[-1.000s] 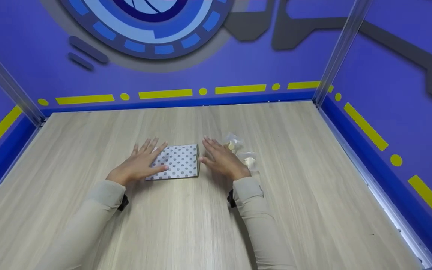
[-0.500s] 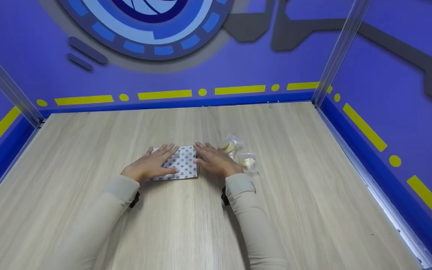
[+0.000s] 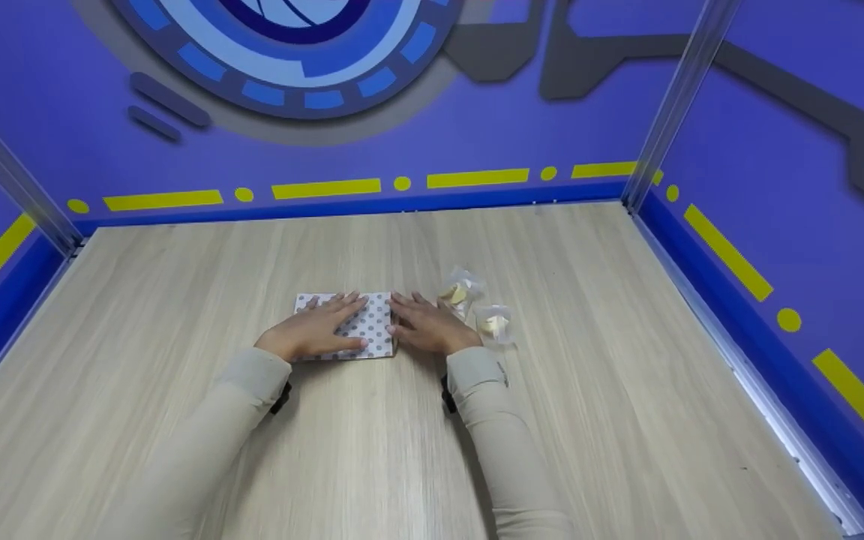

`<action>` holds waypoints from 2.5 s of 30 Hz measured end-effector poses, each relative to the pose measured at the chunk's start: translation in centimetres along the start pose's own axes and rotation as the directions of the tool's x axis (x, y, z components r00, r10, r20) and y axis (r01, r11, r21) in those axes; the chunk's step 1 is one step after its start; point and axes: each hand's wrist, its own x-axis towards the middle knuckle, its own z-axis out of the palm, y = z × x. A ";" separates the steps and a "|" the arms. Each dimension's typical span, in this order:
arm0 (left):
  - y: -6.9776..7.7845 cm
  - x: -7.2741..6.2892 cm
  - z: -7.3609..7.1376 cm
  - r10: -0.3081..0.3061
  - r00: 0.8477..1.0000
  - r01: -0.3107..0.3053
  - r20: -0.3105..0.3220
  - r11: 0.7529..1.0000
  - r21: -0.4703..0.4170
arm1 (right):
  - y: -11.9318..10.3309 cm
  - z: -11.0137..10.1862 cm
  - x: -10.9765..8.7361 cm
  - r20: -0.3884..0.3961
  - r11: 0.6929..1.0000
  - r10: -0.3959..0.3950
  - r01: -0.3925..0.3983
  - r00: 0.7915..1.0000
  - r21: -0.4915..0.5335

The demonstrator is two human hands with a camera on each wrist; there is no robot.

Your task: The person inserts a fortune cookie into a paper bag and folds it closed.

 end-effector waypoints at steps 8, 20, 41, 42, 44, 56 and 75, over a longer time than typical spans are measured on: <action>-0.1 0.0 0.5 -0.021 1.000 0.022 0.020 0.999 -0.049 | 0.1 0.2 -0.1 0.022 0.998 0.012 -0.011 1.000 -0.056; -0.6 -0.1 0.9 -0.002 1.000 0.003 0.017 0.998 -0.061 | 0.2 0.6 0.1 0.060 0.998 0.020 -0.017 0.998 -0.052; -0.3 0.0 0.6 -0.031 0.998 0.031 0.050 1.000 -0.001 | -0.3 0.3 0.7 0.130 0.999 0.031 -0.027 0.991 -0.031; -0.3 0.1 0.6 -0.029 0.998 0.029 0.053 1.000 0.005 | -0.4 0.3 0.7 0.129 0.999 0.033 -0.030 0.991 -0.025; -0.3 0.2 0.6 -0.012 0.999 0.012 0.052 1.000 0.008 | -0.4 0.3 0.7 0.125 0.999 0.039 -0.036 0.991 -0.021; -0.7 0.6 1.0 0.039 0.999 -0.034 0.038 0.993 -0.114 | -0.6 0.3 0.7 0.130 0.997 0.028 -0.018 0.991 -0.077; -0.1 1.0 1.0 0.037 0.997 -0.034 0.067 0.998 -0.050 | -0.7 0.0 0.8 0.147 0.999 0.022 -0.016 0.989 -0.045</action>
